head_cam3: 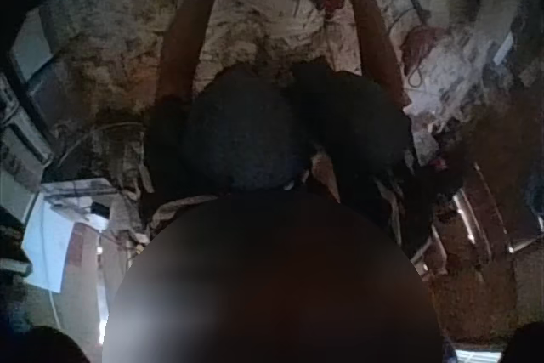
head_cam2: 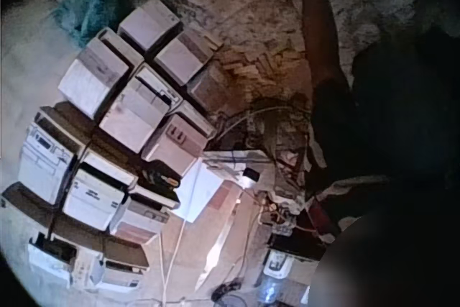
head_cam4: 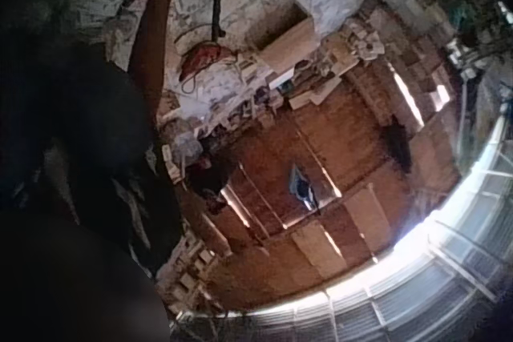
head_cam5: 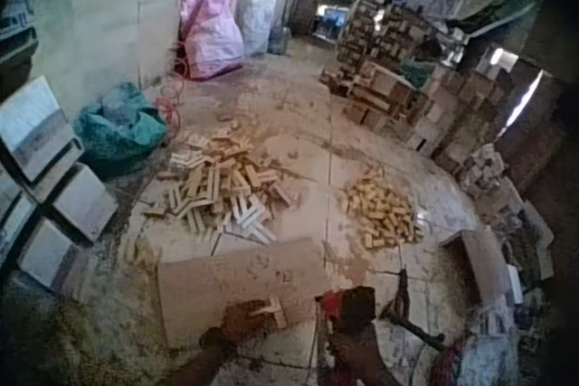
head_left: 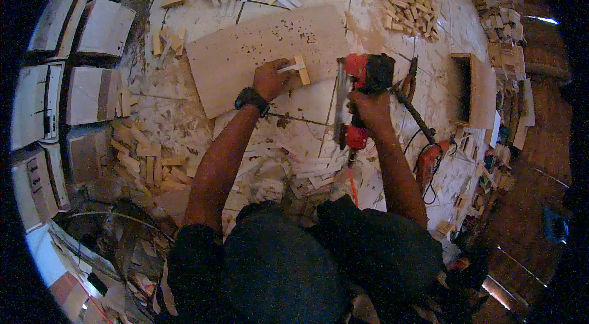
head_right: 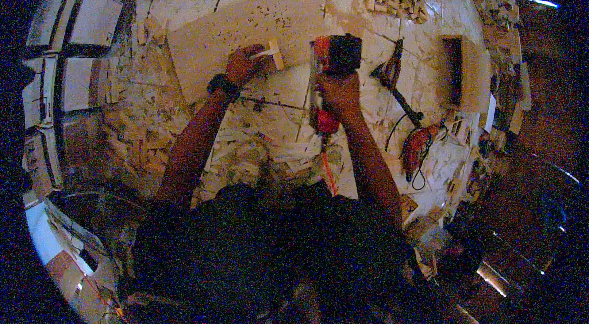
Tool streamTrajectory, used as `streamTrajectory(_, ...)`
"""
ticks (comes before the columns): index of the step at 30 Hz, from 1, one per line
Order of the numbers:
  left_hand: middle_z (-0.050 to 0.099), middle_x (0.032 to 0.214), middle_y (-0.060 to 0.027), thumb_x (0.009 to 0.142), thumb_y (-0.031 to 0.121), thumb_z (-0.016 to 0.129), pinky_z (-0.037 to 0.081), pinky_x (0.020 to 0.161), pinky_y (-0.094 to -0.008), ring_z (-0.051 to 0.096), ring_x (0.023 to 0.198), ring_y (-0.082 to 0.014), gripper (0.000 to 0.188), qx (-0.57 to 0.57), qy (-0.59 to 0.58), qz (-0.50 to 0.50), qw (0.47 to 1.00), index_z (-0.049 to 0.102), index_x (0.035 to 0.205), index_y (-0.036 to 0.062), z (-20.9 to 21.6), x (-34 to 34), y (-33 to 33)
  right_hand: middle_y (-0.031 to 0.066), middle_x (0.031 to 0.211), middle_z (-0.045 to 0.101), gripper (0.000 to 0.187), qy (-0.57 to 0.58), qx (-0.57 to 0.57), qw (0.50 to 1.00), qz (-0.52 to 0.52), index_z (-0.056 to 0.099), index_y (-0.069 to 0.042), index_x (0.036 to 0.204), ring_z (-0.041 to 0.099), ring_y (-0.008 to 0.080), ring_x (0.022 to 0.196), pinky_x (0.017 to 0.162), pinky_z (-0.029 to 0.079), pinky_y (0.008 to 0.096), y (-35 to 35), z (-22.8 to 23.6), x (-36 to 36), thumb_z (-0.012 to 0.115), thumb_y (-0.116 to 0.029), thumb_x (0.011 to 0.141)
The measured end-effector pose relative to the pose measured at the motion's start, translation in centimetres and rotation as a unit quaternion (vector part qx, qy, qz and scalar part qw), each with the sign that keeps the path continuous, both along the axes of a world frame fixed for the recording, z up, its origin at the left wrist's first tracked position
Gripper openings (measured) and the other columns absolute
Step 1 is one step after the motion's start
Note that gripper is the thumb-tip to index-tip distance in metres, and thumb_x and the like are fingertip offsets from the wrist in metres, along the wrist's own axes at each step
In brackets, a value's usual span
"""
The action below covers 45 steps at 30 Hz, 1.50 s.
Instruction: The person uses a red pneumatic nail gun to fasten small wooden blocks together on a flat board. They repeatedly pick up blocks, align them, and drive nails to form small assemblies.
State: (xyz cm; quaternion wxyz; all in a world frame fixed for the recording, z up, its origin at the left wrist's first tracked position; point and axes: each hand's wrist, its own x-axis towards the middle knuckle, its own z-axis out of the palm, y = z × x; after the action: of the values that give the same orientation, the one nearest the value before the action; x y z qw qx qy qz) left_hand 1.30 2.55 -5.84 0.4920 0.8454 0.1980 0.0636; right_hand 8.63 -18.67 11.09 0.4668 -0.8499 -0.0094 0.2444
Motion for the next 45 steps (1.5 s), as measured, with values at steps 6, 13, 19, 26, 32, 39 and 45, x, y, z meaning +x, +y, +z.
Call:
streamTrajectory(6, 0.061, 0.105, -0.0164, 0.078, 0.025, 0.062, 0.048, 0.082, -0.0426, 0.058, 0.097, -0.0337, 0.036, 0.231, 0.010, -0.021, 0.973, 0.060, 0.107, 0.0036, 1.9, -7.8, -1.0, 0.0046, 0.074, 0.058, 0.024, 0.014, 0.014, 0.998, -0.058, 0.056, -0.003, 0.091, 0.057, 0.0145, 0.054, 0.049, 0.050, 0.0271, -4.1, 0.3, 0.3, 0.065, -0.002, 0.069)
streamTrajectory(13, 0.060, 0.096, -0.0139, 0.076, 0.015, 0.057, 0.048, 0.077, -0.0447, 0.057, 0.096, -0.0304, 0.022, 0.151, 0.130, -0.315, 0.928, 0.062, 0.097, 0.0073, 4.8, -11.5, -13.7, 0.0044, 0.071, 0.057, 0.024, 0.040, 0.020, 0.998, -0.033, 0.056, -0.003, 0.091, 0.056, 0.0144, 0.054, 0.048, 0.049, 0.0274, -4.3, -1.2, -0.7, 0.065, -0.002, 0.069)
streamTrajectory(19, 0.064, 0.085, -0.0188, 0.076, 0.017, 0.055, 0.050, 0.068, -0.0468, 0.062, 0.079, -0.0362, 0.022, 0.155, 0.135, -0.383, 0.901, 0.061, 0.093, 0.0051, 3.3, -9.3, -15.3, 0.0050, 0.069, 0.056, 0.023, 0.018, -0.032, 0.999, -0.011, 0.054, -0.002, 0.088, 0.056, 0.0150, 0.054, 0.048, 0.049, 0.0283, -4.3, -0.4, -1.0, 0.065, -0.001, 0.068)
streamTrajectory(26, 0.063, 0.070, -0.0153, 0.077, 0.012, 0.061, 0.051, 0.056, -0.0381, 0.062, 0.062, -0.0280, 0.018, 0.027, 0.052, -0.215, 0.975, 0.057, 0.091, 0.0001, 4.3, -8.6, -9.8, 0.0048, 0.070, 0.056, 0.026, 0.008, -0.017, 0.999, -0.027, 0.053, -0.002, 0.091, 0.056, 0.0148, 0.053, 0.048, 0.049, 0.0280, -4.5, -0.1, -0.3, 0.065, -0.001, 0.068)
streamTrajectory(32, 0.062, 0.075, -0.0093, 0.080, 0.008, 0.065, 0.053, 0.057, -0.0285, 0.063, 0.065, -0.0175, 0.015, -0.486, 0.025, 0.130, 0.864, 0.055, 0.087, 0.0004, 5.1, -6.5, -3.8, 0.0046, 0.070, 0.057, 0.026, 0.041, 0.040, 0.997, -0.058, 0.053, -0.002, 0.092, 0.056, 0.0142, 0.053, 0.048, 0.049, 0.0277, -4.0, -0.2, -0.5, 0.065, 0.000, 0.069)
streamTrajectory(39, 0.061, 0.075, -0.0126, 0.078, 0.003, 0.065, 0.055, 0.059, -0.0299, 0.065, 0.069, -0.0204, 0.037, -0.331, -0.077, 0.210, 0.917, 0.042, 0.107, -0.0036, 3.2, -4.8, -3.8, 0.0041, 0.068, 0.057, 0.025, 0.025, -0.034, 0.999, 0.026, 0.054, -0.002, 0.091, 0.056, 0.0144, 0.054, 0.049, 0.048, 0.0290, -2.9, -0.5, -0.8, 0.065, -0.003, 0.069)
streamTrajectory(45, 0.061, 0.080, -0.0144, 0.076, -0.001, 0.065, 0.056, 0.059, -0.0313, 0.065, 0.068, -0.0230, 0.048, -0.298, -0.008, 0.248, 0.922, 0.036, 0.113, -0.0027, 2.9, -3.8, -2.9, 0.0043, 0.066, 0.057, 0.020, 0.004, -0.027, 0.997, 0.068, 0.055, -0.003, 0.087, 0.054, 0.0134, 0.053, 0.048, 0.045, 0.0289, -1.8, -0.8, -1.5, 0.065, -0.004, 0.070)
